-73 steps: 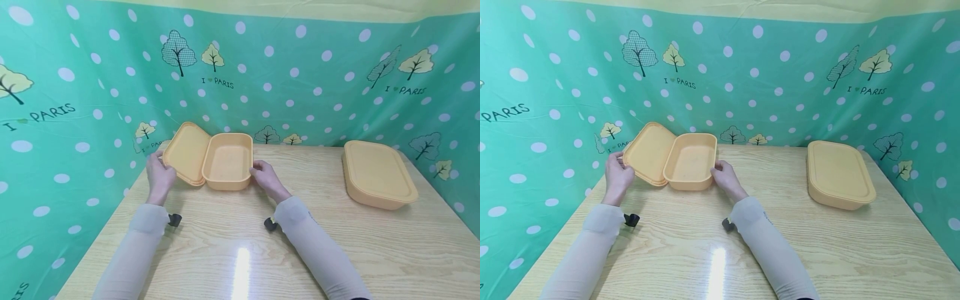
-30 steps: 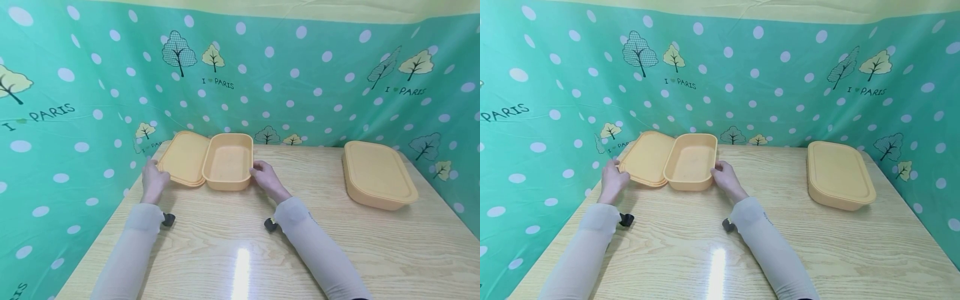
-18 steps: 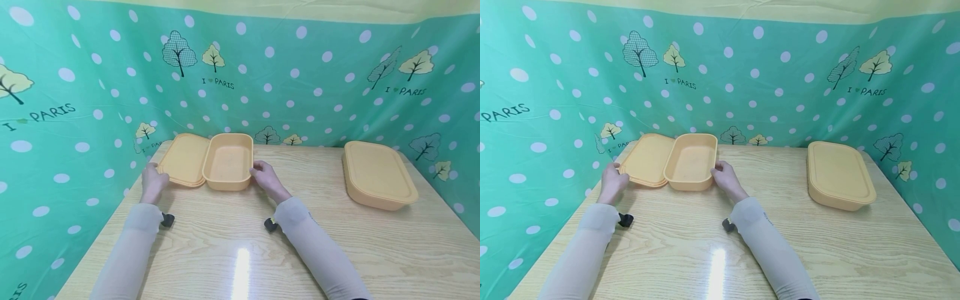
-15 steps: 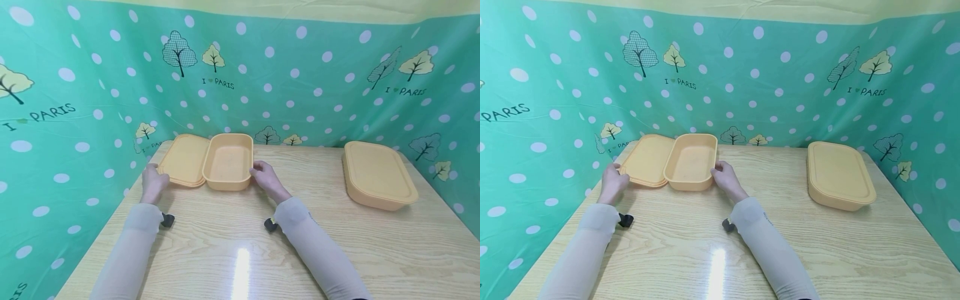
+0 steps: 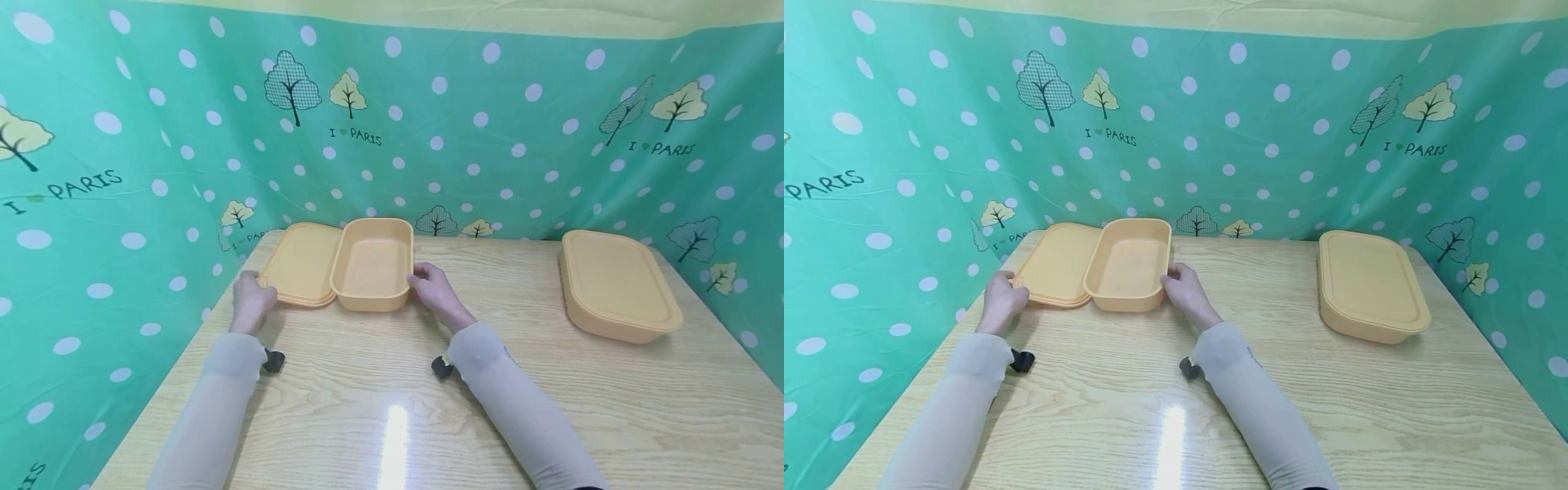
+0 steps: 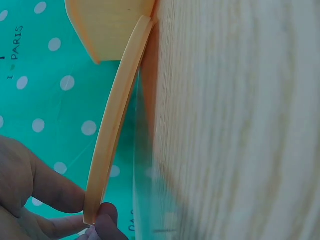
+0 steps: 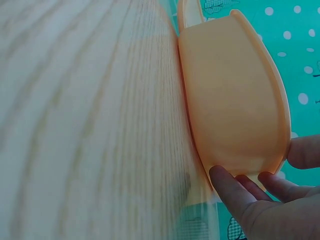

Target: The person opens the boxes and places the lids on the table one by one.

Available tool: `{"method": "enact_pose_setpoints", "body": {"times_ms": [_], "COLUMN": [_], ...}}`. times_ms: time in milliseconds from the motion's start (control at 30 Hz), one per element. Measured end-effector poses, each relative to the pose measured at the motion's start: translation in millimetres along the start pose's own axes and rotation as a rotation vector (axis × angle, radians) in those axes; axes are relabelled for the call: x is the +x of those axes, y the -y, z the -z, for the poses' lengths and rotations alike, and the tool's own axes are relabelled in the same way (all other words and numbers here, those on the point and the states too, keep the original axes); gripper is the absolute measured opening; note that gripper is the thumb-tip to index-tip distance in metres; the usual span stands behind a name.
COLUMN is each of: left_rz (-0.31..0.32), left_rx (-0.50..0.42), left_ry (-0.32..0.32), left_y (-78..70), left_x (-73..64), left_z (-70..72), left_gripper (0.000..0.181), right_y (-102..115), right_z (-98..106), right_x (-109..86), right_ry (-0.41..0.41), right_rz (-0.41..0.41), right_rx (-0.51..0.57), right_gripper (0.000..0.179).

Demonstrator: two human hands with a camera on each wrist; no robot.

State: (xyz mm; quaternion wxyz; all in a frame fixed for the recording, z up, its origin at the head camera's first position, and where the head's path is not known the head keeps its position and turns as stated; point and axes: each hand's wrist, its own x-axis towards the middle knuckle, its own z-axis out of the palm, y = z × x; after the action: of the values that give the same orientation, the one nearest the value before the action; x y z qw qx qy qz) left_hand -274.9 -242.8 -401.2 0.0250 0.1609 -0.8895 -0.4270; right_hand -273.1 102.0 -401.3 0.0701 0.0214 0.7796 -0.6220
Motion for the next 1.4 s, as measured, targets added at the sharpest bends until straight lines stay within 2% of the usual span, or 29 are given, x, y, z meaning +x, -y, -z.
{"method": "enact_pose_setpoints", "body": {"times_ms": [633, 967, 1400], "left_rz": [0.04, 0.045, 0.057], "left_rx": [-0.008, 0.034, -0.004], "left_ry": [0.065, 0.111, 0.144], "left_y": [0.1, 2.8, 3.9], "left_x": [-0.4, 4.2, 3.7], "left_z": [2.3, 2.5, 4.6], "left_gripper": [0.067, 0.065, 0.069], "right_y": [-0.4, -0.5, -0.3], "right_z": [0.2, -0.1, 0.1], "right_x": [1.0, 1.2, 1.1], "right_ry": [0.0, -0.002, 0.004], "right_rz": [0.001, 0.003, 0.002], "right_rx": [-0.007, 0.007, 0.015], "right_gripper": [0.043, 0.04, 0.04]}}
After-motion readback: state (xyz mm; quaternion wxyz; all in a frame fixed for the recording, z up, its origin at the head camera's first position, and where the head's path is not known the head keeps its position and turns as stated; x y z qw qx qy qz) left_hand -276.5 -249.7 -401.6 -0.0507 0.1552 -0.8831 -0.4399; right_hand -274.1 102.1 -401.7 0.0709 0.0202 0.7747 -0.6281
